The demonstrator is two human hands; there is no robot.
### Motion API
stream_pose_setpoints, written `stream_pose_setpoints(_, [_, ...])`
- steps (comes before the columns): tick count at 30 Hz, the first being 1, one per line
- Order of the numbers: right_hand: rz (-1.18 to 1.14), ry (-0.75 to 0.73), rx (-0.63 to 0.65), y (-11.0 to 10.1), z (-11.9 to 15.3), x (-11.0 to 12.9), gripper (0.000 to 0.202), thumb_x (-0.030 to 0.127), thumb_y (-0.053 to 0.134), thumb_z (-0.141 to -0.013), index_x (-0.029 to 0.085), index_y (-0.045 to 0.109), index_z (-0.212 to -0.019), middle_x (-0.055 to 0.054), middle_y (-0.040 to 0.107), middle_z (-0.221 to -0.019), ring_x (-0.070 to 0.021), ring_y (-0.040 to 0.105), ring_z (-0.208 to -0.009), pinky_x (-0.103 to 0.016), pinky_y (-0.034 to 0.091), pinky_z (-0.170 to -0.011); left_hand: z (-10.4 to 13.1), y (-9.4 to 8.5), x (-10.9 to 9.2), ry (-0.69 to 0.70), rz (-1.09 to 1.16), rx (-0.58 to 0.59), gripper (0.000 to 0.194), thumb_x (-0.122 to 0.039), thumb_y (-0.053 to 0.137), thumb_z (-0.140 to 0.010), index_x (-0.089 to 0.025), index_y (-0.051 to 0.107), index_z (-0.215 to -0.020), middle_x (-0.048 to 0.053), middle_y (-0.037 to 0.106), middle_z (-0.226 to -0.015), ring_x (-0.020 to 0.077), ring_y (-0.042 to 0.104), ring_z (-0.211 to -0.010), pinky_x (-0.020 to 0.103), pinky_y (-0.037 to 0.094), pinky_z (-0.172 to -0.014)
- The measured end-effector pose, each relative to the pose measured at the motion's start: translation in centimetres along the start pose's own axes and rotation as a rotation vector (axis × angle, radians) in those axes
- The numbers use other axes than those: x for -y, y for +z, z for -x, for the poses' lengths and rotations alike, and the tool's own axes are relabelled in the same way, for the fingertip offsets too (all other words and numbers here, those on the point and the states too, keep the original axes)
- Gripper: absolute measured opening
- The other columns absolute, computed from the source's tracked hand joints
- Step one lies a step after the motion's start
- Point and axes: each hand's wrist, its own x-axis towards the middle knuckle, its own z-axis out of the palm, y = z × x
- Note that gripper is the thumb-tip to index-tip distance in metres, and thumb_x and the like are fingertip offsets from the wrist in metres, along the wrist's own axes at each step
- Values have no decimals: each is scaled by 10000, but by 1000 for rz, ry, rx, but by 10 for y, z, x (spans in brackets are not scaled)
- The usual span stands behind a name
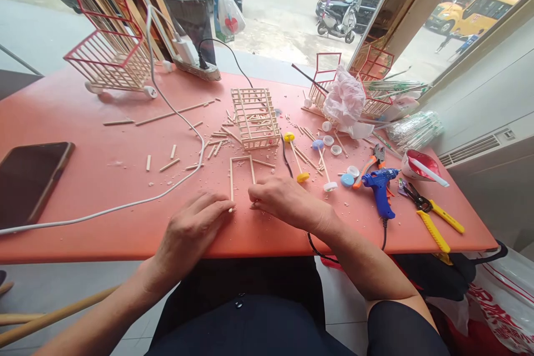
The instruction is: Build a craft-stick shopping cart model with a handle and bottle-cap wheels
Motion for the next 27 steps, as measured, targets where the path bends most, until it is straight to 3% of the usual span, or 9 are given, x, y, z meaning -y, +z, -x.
stream_pose_setpoints(20, [-41, 26, -41, 9, -3, -6, 162, 174, 658, -996, 151, 625, -839, -35, 636, -858, -153, 548, -804, -256, 338, -718, 3, 3, 2, -15, 7, 14, 202, -40, 515, -1001, -182, 648, -946, 89, 722, -934, 238, 633, -857, 347, 524, -746])
stream_pose_setpoints(27, [131, 20, -42, 12, 2, 1, 150, 182, 636, -1011, 154, 618, -864, -39, 628, -860, -137, 475, -733, -269, 273, -646, -1, 0, -2, 12, -22, 0, 163, -40, 564, -985, -157, 659, -922, 94, 711, -910, 243, 631, -847, 362, 522, -767])
